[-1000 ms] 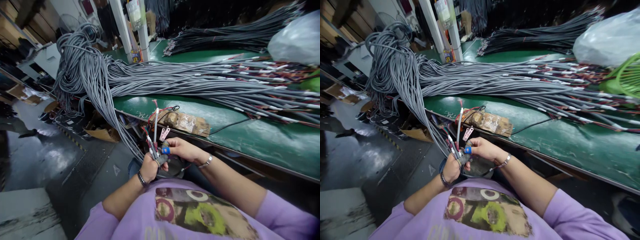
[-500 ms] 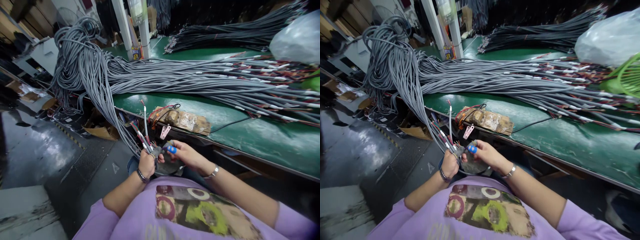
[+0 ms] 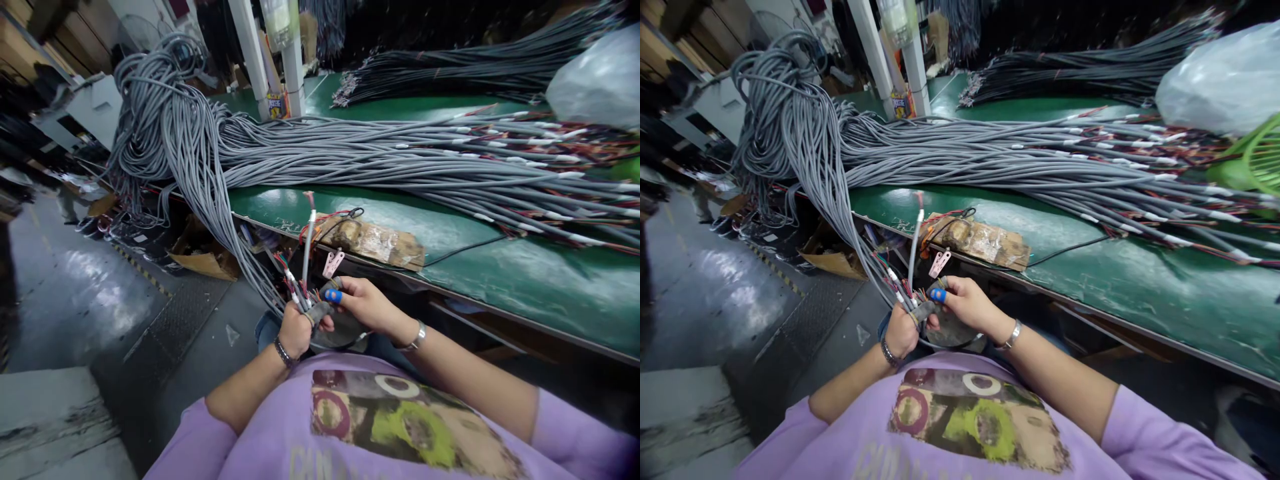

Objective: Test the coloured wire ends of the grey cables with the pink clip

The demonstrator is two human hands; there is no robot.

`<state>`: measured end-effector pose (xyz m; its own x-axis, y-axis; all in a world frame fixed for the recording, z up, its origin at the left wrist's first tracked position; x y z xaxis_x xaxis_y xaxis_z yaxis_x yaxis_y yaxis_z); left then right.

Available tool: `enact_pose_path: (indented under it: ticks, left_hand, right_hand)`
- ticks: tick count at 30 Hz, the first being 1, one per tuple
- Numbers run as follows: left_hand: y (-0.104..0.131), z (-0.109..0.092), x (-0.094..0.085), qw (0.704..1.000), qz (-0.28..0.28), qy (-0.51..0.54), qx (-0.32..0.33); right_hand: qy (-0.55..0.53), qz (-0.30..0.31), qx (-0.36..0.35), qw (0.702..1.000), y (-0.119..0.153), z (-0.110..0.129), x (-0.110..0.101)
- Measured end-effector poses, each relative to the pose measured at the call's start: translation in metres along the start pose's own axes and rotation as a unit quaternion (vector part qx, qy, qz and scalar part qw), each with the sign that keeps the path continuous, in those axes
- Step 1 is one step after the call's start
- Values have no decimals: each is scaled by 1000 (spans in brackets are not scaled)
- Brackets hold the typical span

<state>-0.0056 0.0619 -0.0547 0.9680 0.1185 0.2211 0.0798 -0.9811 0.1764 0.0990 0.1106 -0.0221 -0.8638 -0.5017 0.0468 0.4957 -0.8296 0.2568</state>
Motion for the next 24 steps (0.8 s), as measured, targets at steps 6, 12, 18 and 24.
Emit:
enact_pose_path:
  ticks: [6, 12, 18, 24]
  left_hand:
    - [-1, -9, -8, 995, -83, 52, 25]
    - [-2, -22, -15, 989, -121, 77, 48]
    - [-1, -25, -11, 990, -107, 84, 47]
    - [1, -26, -5, 989, -100, 103, 30]
  right_hand:
    - [-45, -23, 27, 998, 3, -13, -2]
    - [-162, -17, 66, 984, 6, -23, -3]
    - [-246, 10, 102, 964, 5, -31, 0]
    - [-300, 5, 98, 949, -4, -21, -7]
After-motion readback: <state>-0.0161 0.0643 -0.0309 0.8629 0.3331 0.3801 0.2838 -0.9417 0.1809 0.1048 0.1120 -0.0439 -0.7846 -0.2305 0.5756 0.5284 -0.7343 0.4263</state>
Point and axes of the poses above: each hand's wrist, its own y-axis away from the middle knuckle, its own x-axis out of the palm, z = x × y, the point moved 9 cm from there along -y, towards the middle knuckle, and after that the axes turned 8 degrees about x, right-handed, at the moved point
